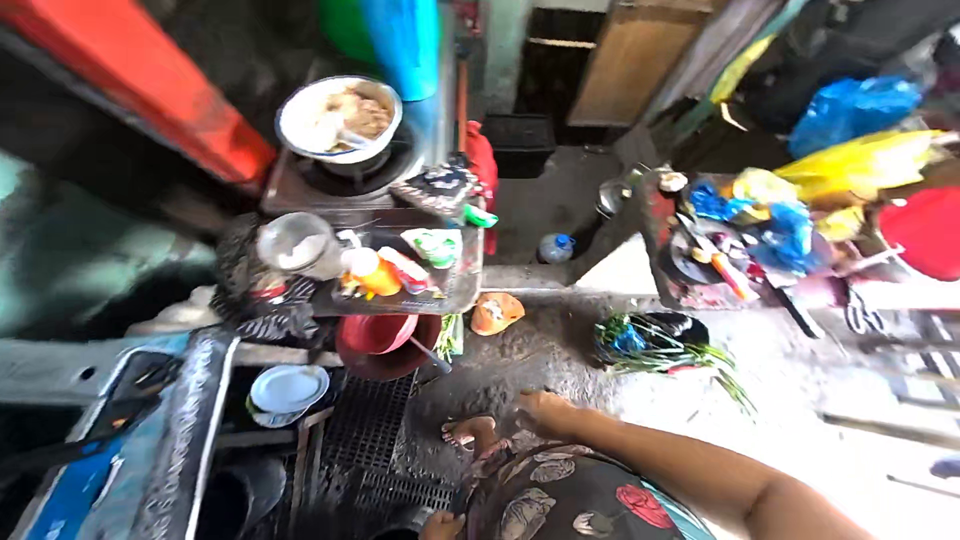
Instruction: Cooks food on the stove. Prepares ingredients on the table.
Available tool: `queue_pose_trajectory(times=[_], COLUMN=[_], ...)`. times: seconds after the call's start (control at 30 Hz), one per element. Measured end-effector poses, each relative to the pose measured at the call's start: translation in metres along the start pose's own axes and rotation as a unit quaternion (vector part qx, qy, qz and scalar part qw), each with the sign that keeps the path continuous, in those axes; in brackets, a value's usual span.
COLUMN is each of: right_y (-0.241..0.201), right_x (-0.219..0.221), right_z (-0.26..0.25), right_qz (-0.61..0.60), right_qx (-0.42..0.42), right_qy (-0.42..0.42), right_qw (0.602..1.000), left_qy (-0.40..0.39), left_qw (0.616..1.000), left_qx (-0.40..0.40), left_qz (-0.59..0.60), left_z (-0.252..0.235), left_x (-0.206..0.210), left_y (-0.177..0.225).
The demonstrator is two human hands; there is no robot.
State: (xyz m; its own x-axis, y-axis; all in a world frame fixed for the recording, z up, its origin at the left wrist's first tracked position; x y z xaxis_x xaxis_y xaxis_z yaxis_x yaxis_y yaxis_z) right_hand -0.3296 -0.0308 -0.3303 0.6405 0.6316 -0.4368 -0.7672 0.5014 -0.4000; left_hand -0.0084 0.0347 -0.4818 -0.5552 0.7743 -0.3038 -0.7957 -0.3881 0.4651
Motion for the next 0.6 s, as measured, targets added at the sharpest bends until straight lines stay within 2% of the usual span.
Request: queue_pose_trajectory(times=[0.1,0.17,0.27,0.33,0.4,0.47,0.6], right_y=[0.071,0.129,0.224,0.287,0.34,0.373,0.397], right_x=[-0.068,-0.124,-0.19,-0.219,-0.238,-0.25,-0.255], right_z=[0.053,0.098,0.157,0.179,0.186,0.181,0.158], right_qz=[-0.079,-0.129,-0.172,-0.169,-0.156,-0.141,-0.13], right_qx=[0.034,0.059,0.148,0.218,0.273,0.318,0.337], right_qy=[0.195,0.349,0.475,0.521,0.534,0.507,0.452], right_qw=[0.977,0.926,0.85,0.808,0.785,0.789,0.816], left_qy=[-0.005,-0.007,-0.007,0.001,0.014,0.021,-0.016], left_qw=[0.999,0.994,0.986,0.98,0.967,0.951,0.946], left_qx=[0.023,0.049,0.102,0.144,0.205,0.259,0.265], left_qz=[-0.046,-0.101,-0.134,-0.134,-0.151,-0.165,-0.187], left_z=[-0.02,-0.028,-0.034,-0.032,-0.031,-0.031,-0.024], left_x=[0.032,0.053,0.082,0.098,0.112,0.121,0.127], left_y=[0.026,0.059,0.123,0.17,0.212,0.248,0.304])
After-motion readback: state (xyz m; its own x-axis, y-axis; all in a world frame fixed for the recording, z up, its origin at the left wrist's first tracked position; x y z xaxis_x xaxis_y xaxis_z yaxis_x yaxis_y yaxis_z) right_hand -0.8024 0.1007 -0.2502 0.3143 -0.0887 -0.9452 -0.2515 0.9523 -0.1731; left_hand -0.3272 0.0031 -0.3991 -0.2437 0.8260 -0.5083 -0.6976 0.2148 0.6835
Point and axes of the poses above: each hand's wrist, its own z-axis away from the middle knuckle, its own x-axis out of the palm, y = z × x, the point moved 8 cm from there along -z, towards the middle knuckle, and after that the axes turned 12 degrees about x, right-handed, at the moved point
